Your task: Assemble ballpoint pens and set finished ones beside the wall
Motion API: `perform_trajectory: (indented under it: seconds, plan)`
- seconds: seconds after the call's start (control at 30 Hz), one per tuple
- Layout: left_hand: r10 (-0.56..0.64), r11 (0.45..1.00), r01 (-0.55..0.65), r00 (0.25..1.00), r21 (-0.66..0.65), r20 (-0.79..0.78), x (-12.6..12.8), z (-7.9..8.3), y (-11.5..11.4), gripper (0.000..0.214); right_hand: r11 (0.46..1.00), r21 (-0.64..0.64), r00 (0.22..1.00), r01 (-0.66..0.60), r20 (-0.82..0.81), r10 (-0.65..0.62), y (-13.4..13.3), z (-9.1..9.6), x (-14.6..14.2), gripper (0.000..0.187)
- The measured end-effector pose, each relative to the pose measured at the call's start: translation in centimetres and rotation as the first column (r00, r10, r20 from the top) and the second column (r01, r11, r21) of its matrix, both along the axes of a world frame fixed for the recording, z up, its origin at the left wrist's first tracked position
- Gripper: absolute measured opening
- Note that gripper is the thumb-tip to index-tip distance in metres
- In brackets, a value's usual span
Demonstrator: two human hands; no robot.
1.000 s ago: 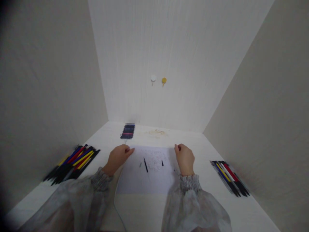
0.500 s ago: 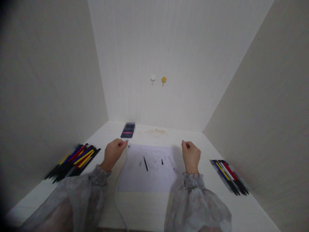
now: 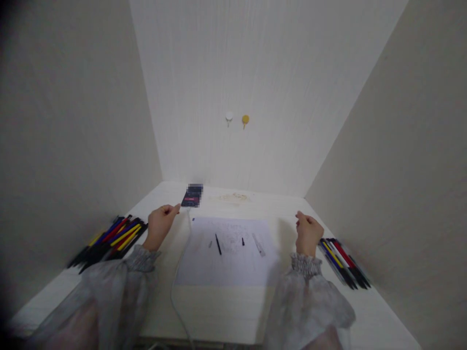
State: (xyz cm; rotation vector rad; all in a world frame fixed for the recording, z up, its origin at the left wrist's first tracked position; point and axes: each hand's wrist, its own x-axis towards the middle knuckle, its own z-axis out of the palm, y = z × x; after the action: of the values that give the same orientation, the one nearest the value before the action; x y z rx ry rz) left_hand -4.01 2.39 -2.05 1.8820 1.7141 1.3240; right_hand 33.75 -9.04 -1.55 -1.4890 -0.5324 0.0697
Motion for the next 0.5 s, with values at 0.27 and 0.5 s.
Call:
perform_trajectory:
  seconds: [0.27, 0.5]
  plan:
    - [-0.026, 0.998, 0.031, 0.996, -0.063, 0.081, -0.2, -0.8, 0.6, 0.038, 0.972, 0.233, 0.931, -0.017, -0.351, 0.101, -0.1, -0.1, 1.1, 0.015]
    - [-0.283, 0.959, 0.284, 0.954, -0.011, -0.095, 2.9, -2.1, -0.8, 0.031, 0.953, 0.138, 0.933, -0.272, -0.207, 0.296, 1.4, -0.3, -3.0, 0.020]
